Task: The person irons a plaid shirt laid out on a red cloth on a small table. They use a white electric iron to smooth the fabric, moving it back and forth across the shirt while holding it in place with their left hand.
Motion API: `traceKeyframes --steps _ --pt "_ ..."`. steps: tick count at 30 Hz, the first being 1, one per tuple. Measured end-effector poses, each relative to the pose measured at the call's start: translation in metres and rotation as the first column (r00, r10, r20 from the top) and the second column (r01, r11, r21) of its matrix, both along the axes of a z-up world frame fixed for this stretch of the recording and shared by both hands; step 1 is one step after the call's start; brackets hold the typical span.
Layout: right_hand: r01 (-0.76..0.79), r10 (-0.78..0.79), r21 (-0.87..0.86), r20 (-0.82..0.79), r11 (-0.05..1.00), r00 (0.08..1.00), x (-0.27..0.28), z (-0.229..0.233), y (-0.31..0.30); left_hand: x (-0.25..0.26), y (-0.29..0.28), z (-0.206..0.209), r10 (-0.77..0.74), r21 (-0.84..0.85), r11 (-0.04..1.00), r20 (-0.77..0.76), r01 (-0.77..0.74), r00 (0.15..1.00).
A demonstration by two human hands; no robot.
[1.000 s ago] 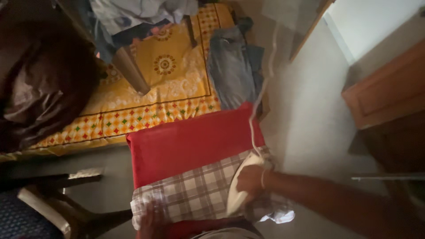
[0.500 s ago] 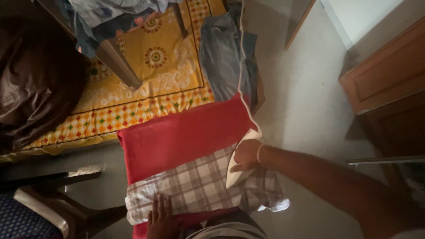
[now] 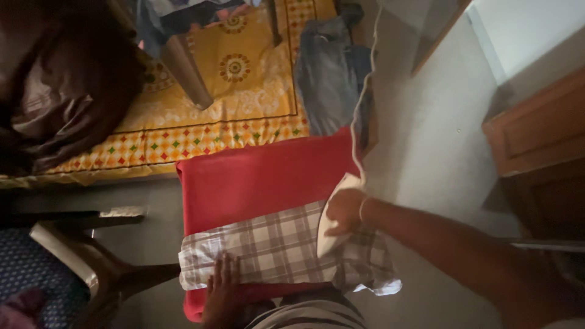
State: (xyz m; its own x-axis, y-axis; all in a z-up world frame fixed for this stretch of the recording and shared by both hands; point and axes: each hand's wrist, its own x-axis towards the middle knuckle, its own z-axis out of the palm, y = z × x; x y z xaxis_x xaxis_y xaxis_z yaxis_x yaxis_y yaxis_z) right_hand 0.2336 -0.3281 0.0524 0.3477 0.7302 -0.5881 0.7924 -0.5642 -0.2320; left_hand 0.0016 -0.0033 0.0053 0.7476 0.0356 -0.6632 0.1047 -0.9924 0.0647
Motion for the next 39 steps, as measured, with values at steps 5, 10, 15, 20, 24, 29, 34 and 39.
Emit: traceKeyframes --steps 5,10,15,20,24,29,34,39 --pt "-0.081 0.082 0.081 -0.009 0.993 0.997 -0.035 0.002 0.012 0.000 0.008 -0.010 -0.014 -0.050 0.999 0.032 0.016 0.999" --pt "0.025 -0.024 0.018 -0.032 1.000 0.999 -0.041 -0.005 0.021 -0.011 0.020 -0.025 0.001 -0.145 0.989 0.260 0.038 0.966" --pt "0.278 -0.278 -0.016 -0.075 0.961 0.958 -0.085 -0.006 0.062 -0.008 0.030 -0.019 0.010 -0.207 0.978 0.135 0.018 0.991" --pt "0.434 -0.429 0.028 -0.106 0.900 0.897 -0.118 0.002 0.127 -0.020 0.067 -0.071 0.105 -0.314 0.949 0.319 0.000 0.942" --pt "0.489 -0.483 0.061 -0.089 0.870 0.871 -0.128 0.003 0.178 -0.040 0.092 -0.089 0.186 -0.189 0.978 0.612 -0.086 0.768" --pt "0.464 -0.457 0.038 -0.113 0.885 0.882 -0.136 -0.014 0.197 -0.036 0.112 -0.069 0.370 -0.131 0.929 0.347 -0.346 0.862" --pt "0.335 -0.333 0.018 -0.086 0.942 0.939 -0.122 -0.041 0.119 -0.034 0.133 -0.083 0.388 -0.147 0.919 0.185 -0.365 0.903" --pt "0.372 -0.393 -0.264 -0.027 0.890 0.919 -0.108 -0.021 0.071 -0.037 0.134 -0.099 0.420 -0.218 0.900 0.205 -0.377 0.884"
